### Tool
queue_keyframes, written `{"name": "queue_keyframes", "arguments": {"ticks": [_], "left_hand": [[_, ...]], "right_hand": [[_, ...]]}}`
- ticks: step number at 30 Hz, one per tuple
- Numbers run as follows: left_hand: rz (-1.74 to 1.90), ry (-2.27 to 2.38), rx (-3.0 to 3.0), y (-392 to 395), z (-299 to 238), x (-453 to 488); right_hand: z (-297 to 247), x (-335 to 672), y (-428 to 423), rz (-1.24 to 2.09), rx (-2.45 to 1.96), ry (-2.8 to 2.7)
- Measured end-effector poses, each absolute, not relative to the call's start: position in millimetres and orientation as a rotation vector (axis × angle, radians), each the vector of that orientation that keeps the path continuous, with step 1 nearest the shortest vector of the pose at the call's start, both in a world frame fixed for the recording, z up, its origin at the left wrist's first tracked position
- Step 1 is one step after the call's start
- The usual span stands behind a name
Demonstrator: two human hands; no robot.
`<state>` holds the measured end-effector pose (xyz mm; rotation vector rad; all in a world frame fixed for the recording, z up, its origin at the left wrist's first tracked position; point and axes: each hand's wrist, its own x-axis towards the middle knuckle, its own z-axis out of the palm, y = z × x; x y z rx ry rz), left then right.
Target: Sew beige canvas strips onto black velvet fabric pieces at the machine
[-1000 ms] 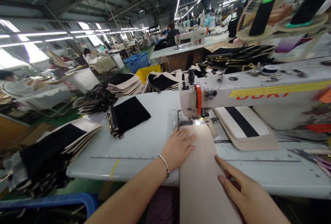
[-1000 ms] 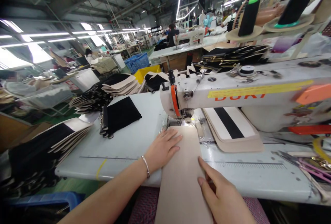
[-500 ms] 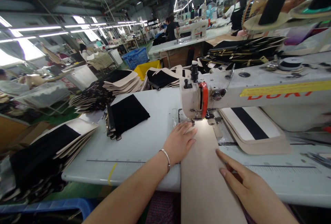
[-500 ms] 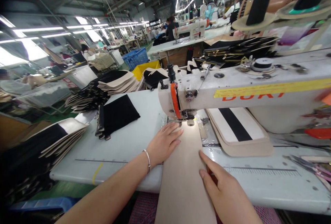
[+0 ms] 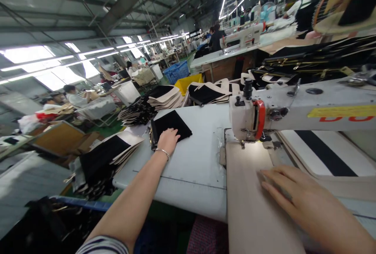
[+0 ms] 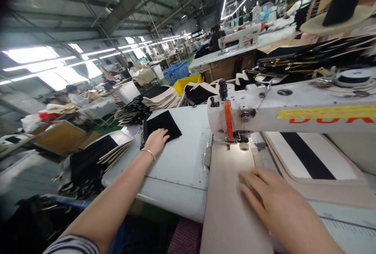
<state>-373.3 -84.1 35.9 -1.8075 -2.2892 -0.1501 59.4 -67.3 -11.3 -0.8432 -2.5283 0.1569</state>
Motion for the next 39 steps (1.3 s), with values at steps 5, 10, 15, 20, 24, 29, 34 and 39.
{"name": "queue_keyframes", "arguments": {"ticks": [5, 10, 15, 20, 24, 29, 34, 39], "left_hand": [[-0.004, -2.286, -1.862, -83.6, 43.0, -399.7], [-0.145, -2.202, -1.705, -103.0, 92.8, -379.2], [-0.290, -2.002, -2.155, -164.9, 110.4, -299.3], [-0.171, -2.044, -2.476, -148.7, 59.6, -262.9], [-0.302, -2.236, -2.095, -70.7, 27.7, -285.1], [-0.347, -2.257, -2.153, -28.2, 33.8, -300.0], [-0.775, -2.246, -2.104, -79.3, 97.7, -330.3], [-1.625, -2.451, -2.020, -112.4, 142.2, -328.2]], "right_hand": [[-21.5, 28.0, -34.8, 0.077, -0.781, -2.571], [-27.9, 27.7, -33.7, 0.041, -0.809, -2.562], [-19.8, 24.2, -37.7, 0.002, -0.880, -2.581], [-15.1, 17.9, -40.7, -0.003, -0.922, -2.576], [-13.9, 18.5, -41.6, -0.001, -0.913, -2.575], [-10.7, 19.1, -42.0, -0.007, -0.913, -2.556], [-9.2, 18.6, -43.6, 0.014, -0.921, -2.549], [-8.4, 16.5, -44.7, 0.025, -0.938, -2.550]]}}
